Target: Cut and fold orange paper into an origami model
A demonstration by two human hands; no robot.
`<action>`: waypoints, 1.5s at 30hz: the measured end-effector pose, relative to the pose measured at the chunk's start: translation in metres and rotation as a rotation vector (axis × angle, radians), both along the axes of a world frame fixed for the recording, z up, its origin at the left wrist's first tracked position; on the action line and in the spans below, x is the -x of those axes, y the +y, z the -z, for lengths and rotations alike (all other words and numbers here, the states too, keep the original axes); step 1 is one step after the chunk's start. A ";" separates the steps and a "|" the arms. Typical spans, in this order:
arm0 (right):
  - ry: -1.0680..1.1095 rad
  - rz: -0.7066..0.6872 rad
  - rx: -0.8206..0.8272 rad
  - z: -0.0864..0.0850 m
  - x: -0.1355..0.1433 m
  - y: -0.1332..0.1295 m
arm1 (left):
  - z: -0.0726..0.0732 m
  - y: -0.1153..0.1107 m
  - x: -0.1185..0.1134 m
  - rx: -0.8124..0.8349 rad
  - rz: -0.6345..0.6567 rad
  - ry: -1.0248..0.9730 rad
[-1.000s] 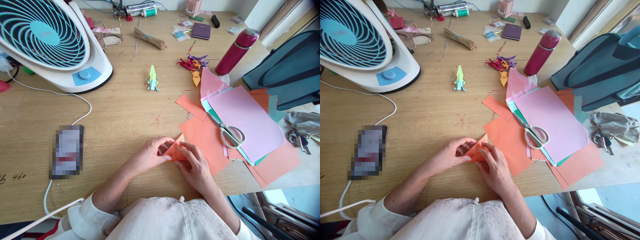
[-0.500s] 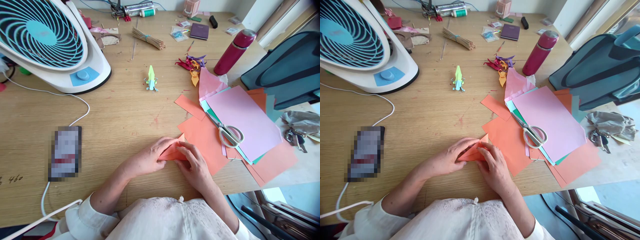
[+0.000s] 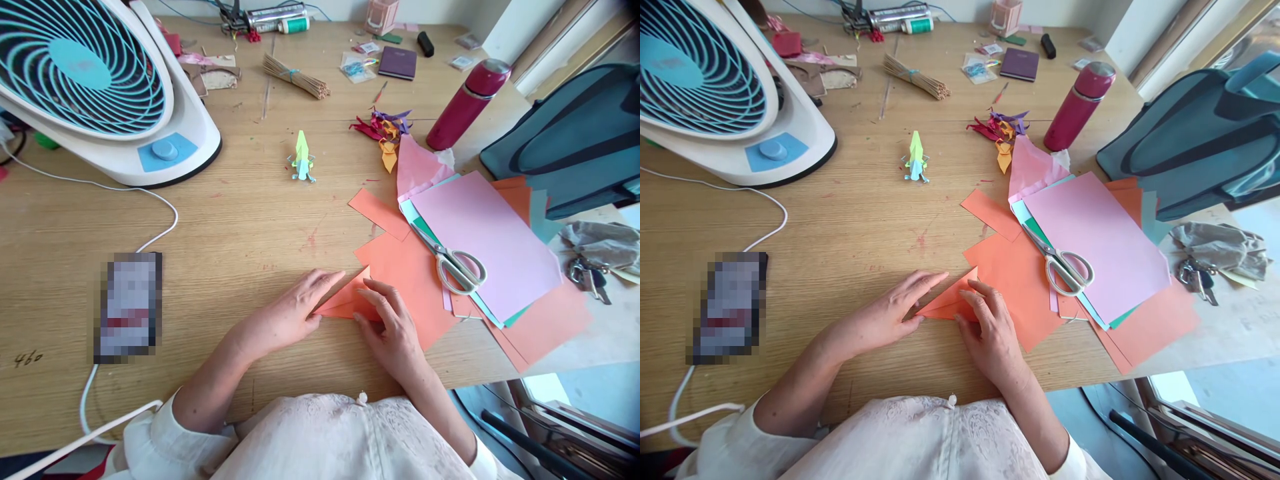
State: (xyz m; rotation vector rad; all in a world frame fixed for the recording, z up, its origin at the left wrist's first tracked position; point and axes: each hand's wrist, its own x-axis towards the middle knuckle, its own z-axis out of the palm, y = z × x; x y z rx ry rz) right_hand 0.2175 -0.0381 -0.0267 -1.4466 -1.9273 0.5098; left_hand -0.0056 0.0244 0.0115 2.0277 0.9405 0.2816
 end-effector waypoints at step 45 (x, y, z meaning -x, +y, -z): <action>-0.023 0.097 -0.017 -0.001 0.005 -0.001 | -0.009 -0.003 -0.019 0.467 -0.227 -0.359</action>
